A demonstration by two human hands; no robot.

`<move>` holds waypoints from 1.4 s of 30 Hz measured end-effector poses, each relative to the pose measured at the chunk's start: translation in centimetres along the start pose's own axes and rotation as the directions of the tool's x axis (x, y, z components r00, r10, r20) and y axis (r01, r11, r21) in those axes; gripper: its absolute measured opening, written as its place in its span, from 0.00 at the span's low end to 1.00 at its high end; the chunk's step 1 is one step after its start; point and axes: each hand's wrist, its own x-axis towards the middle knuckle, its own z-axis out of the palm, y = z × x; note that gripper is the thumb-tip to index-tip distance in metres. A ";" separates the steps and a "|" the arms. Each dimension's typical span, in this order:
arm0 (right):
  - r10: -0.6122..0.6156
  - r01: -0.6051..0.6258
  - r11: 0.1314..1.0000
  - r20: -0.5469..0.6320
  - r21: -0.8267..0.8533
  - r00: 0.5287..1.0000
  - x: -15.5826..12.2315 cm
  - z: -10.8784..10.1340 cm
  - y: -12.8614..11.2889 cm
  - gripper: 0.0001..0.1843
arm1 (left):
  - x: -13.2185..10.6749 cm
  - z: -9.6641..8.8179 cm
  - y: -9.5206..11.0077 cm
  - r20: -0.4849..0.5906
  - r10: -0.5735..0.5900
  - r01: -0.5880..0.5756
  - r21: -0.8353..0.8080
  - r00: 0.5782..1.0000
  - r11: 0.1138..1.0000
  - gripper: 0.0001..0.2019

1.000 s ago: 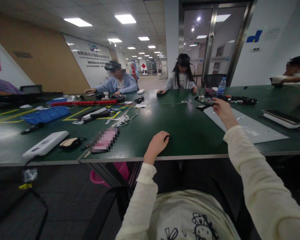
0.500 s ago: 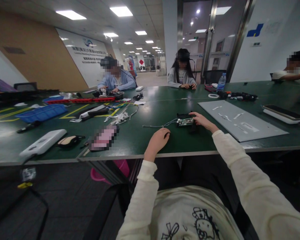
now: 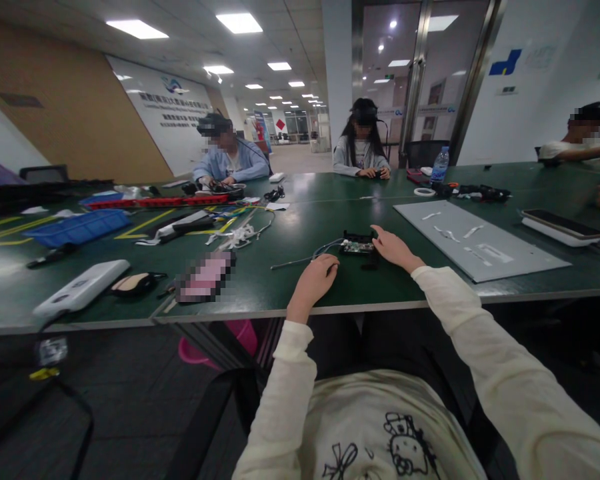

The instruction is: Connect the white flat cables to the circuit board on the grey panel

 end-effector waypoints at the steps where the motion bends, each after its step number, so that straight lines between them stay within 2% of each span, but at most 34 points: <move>1: -0.017 0.018 1.000 -0.016 0.007 1.000 0.0 0.1 0.0 0.26 | 0.0 0.0 0.0 0.001 0.001 -0.001 -0.001 1.000 1.000 0.12; 7: -0.164 0.163 0.985 0.006 0.063 0.987 -0.2 0.6 0.5 0.26 | 0.0 0.0 0.0 0.022 -0.009 0.009 -0.003 1.000 1.000 0.12; 14: -0.163 0.151 0.967 0.041 0.204 0.986 -0.2 0.7 0.9 0.26 | 0.0 0.1 -0.2 0.030 -0.031 0.031 -0.002 0.999 1.000 0.12; 22: -0.208 0.182 0.958 0.098 0.220 0.973 -0.6 0.1 0.4 0.26 | -0.1 0.0 0.0 0.031 -0.015 0.016 -0.008 0.999 1.000 0.13; 27: -0.197 0.189 0.972 0.046 0.139 0.979 -0.4 0.3 0.5 0.24 | -0.1 -0.1 0.1 0.027 -0.015 0.016 -0.012 1.000 1.000 0.13; 30: -0.180 0.184 0.978 -0.047 0.097 0.983 0.8 -0.1 0.0 0.24 | 0.0 -0.1 0.0 0.028 0.000 0.000 -0.013 1.000 1.000 0.13; 32: -0.197 0.202 0.974 -0.054 0.099 0.979 2.1 -0.7 -0.7 0.21 | 0.0 0.0 -0.1 0.030 0.001 -0.001 -0.011 1.000 1.000 0.13; 35: -0.241 0.224 0.964 0.116 0.141 0.964 4.1 -1.4 -2.0 0.16 | -0.1 0.1 -0.2 0.030 -0.012 0.012 0.000 0.999 1.000 0.12; 38: -0.243 0.206 0.967 0.307 0.148 0.920 5.6 -1.7 -2.7 0.12 | -0.1 0.1 0.0 0.037 -0.017 0.017 0.008 0.999 1.000 0.12; 42: -0.256 0.222 0.965 0.340 0.136 0.905 6.5 -1.5 -2.3 0.09 | -0.1 -0.1 0.3 0.045 -0.016 0.016 -0.001 0.999 1.000 0.13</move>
